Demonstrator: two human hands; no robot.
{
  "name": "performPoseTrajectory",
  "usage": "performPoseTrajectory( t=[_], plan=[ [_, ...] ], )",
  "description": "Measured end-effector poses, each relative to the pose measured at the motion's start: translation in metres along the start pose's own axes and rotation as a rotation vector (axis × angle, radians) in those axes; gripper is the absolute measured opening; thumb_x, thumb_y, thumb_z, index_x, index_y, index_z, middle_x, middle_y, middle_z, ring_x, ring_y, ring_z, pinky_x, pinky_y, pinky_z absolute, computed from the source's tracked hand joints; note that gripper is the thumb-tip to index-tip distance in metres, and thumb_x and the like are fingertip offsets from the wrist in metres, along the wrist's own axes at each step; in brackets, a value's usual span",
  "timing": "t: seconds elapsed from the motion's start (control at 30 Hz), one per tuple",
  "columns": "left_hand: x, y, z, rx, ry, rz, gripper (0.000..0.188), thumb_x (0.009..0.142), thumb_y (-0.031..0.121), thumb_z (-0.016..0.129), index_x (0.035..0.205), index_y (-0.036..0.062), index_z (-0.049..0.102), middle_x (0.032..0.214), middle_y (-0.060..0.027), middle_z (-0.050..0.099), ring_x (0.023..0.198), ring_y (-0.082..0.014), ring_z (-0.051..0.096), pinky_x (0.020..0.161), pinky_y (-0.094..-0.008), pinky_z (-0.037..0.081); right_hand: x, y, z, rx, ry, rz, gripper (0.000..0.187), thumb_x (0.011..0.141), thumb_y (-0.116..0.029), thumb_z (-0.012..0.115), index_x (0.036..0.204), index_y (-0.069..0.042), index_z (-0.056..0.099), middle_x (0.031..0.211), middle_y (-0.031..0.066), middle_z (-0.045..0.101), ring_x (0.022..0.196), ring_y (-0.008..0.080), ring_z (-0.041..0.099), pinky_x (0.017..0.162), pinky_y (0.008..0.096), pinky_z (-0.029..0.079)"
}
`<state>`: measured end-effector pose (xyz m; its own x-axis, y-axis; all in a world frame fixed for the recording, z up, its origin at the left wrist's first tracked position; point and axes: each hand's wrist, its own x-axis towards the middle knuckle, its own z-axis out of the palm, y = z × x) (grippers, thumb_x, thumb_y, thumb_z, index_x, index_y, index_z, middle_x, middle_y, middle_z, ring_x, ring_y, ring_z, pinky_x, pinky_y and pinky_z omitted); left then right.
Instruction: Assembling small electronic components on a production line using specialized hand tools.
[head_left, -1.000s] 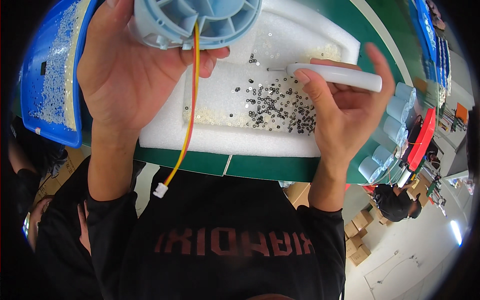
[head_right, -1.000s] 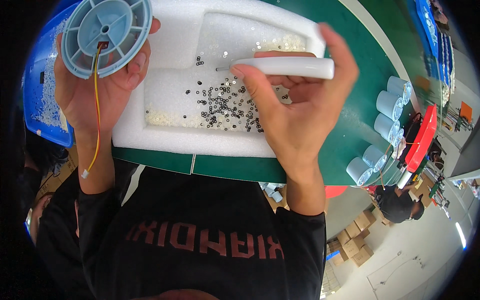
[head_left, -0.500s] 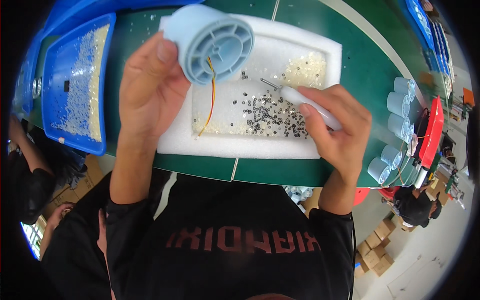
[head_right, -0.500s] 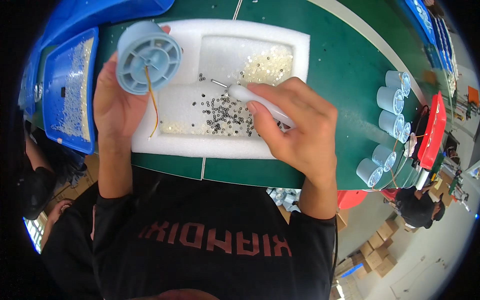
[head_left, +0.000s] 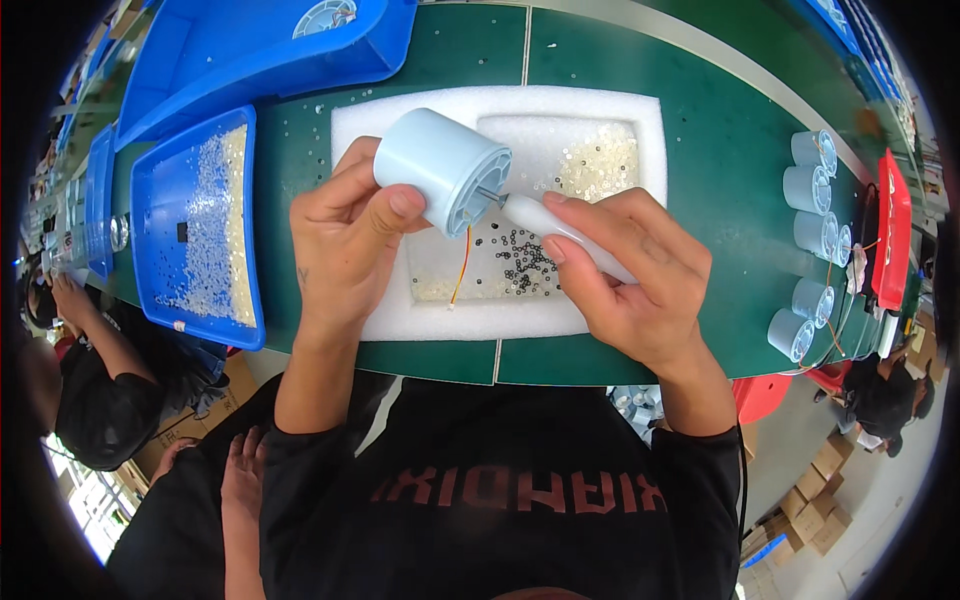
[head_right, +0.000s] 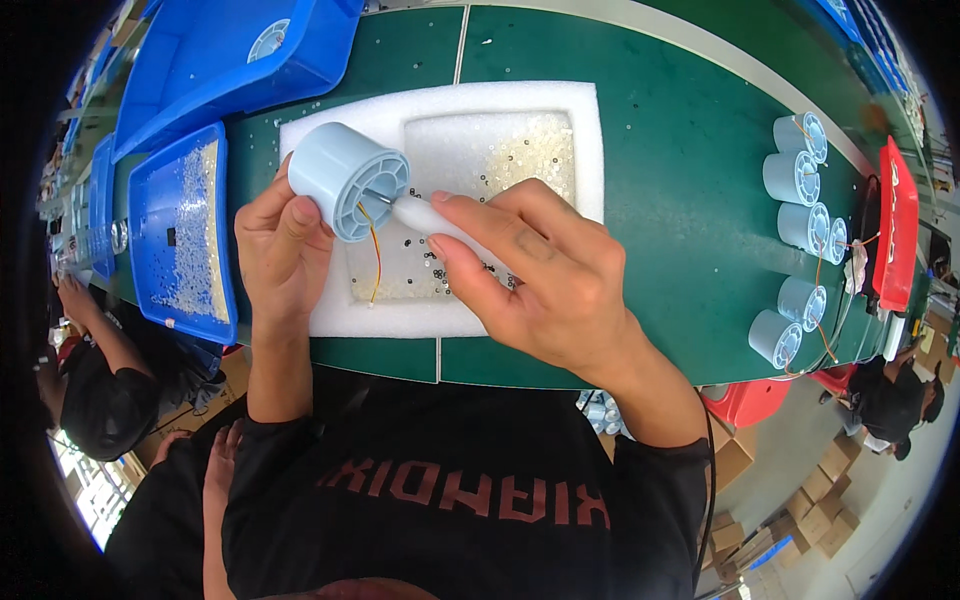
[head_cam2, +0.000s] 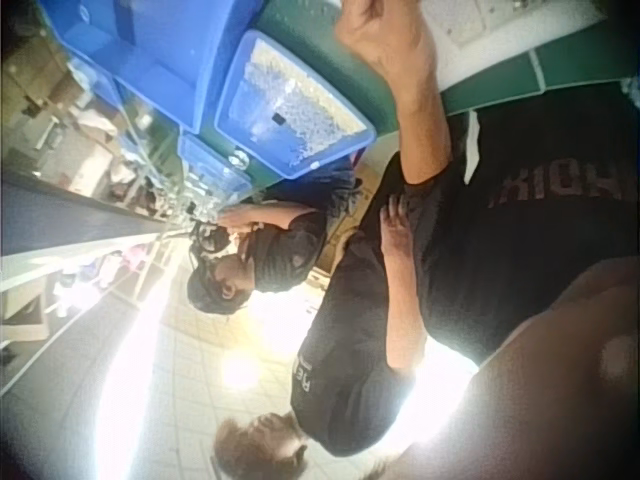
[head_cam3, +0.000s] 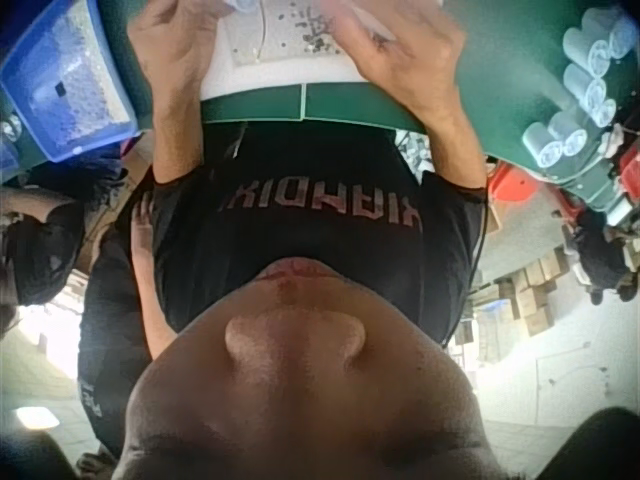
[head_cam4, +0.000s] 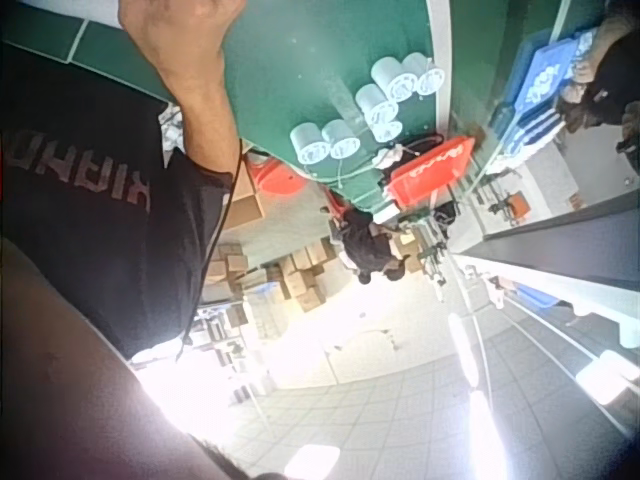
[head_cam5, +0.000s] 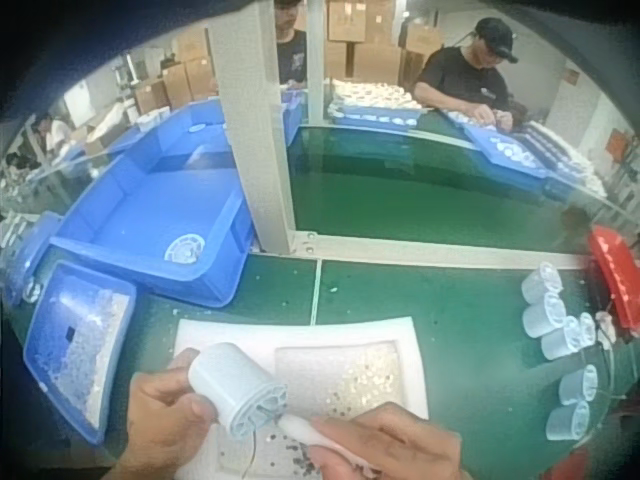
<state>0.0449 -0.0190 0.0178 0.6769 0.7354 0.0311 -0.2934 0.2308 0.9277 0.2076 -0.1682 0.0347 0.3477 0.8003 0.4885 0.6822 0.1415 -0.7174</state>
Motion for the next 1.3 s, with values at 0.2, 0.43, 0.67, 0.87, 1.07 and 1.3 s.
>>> performPoseTrajectory(
  t=[0.2,0.43,0.67,0.87,1.07,1.3],
  plan=[
    [-0.002,0.003,-0.005,0.297,-0.071,0.117,0.022,0.077,-0.001,0.074,0.097,-0.0082,0.068,0.092,-0.0049,0.055,0.083,-0.0115,0.054,0.07,-0.0225,0.043,0.0,-0.016,0.018,-0.138,0.033,-0.094,0.027,0.075,-0.004,0.073,0.101,0.0,0.065,0.066,0.0087,0.051,0.051,0.0193,0.051,0.043,0.0274,0.041],
    [-0.005,0.007,0.006,0.347,-0.135,0.164,0.031,0.071,-0.002,0.077,0.1,-0.0075,0.067,0.1,-0.0076,0.054,0.092,-0.0139,0.053,0.078,-0.0244,0.046,-0.011,-0.005,0.017,0.417,-0.057,0.444,0.02,0.084,-0.014,0.063,0.101,-0.003,0.065,0.072,0.0052,0.055,0.051,0.0165,0.048,0.043,0.0246,0.032],
    [-0.008,0.015,0.02,0.227,0.143,0.292,0.073,0.066,-0.005,0.076,0.132,-0.0023,0.045,0.127,-0.015,0.047,0.114,-0.023,0.052,0.095,-0.0357,0.045,-0.005,-0.002,0.0,-0.305,0.095,-0.256,0.048,0.06,-0.007,0.067,0.108,-0.011,0.067,0.074,0.0006,0.052,0.059,0.0167,0.052,0.056,0.0293,0.039],
    [-0.012,0.014,0.028,1.062,-0.143,0.728,0.068,0.062,-0.002,0.078,0.122,-0.0001,0.046,0.127,-0.0225,0.05,0.112,-0.0369,0.055,0.095,-0.0418,0.047,-0.007,-0.018,-0.002,-0.369,-0.096,-0.333,0.064,0.057,-0.009,0.067,0.121,-0.011,0.062,0.058,-0.0028,0.047,0.046,0.0136,0.048,0.045,0.0279,0.039],
    [-0.011,0.003,0.033,1.119,-0.197,0.812,0.074,0.056,-0.006,0.078,0.123,-0.0013,0.046,0.124,-0.0231,0.052,0.11,-0.0393,0.055,0.093,-0.045,0.047,-0.009,-0.017,-0.01,-0.014,-0.135,-0.025,0.062,0.061,-0.003,0.063,0.123,-0.009,0.06,0.062,0.005,0.058,0.052,0.0223,0.058,0.05,0.0322,0.048],
    [-0.002,0.009,0.041,1.196,-0.21,0.83,0.071,0.057,-0.007,0.076,0.122,-0.0016,0.05,0.125,-0.0228,0.052,0.112,-0.038,0.054,0.093,-0.0419,0.048,-0.012,-0.014,-0.009,0.169,-0.186,-0.028,0.054,0.065,-0.005,0.063,0.119,-0.006,0.061,0.066,0.0099,0.063,0.056,0.0303,0.062,0.049,0.0376,0.048]
  ],
)
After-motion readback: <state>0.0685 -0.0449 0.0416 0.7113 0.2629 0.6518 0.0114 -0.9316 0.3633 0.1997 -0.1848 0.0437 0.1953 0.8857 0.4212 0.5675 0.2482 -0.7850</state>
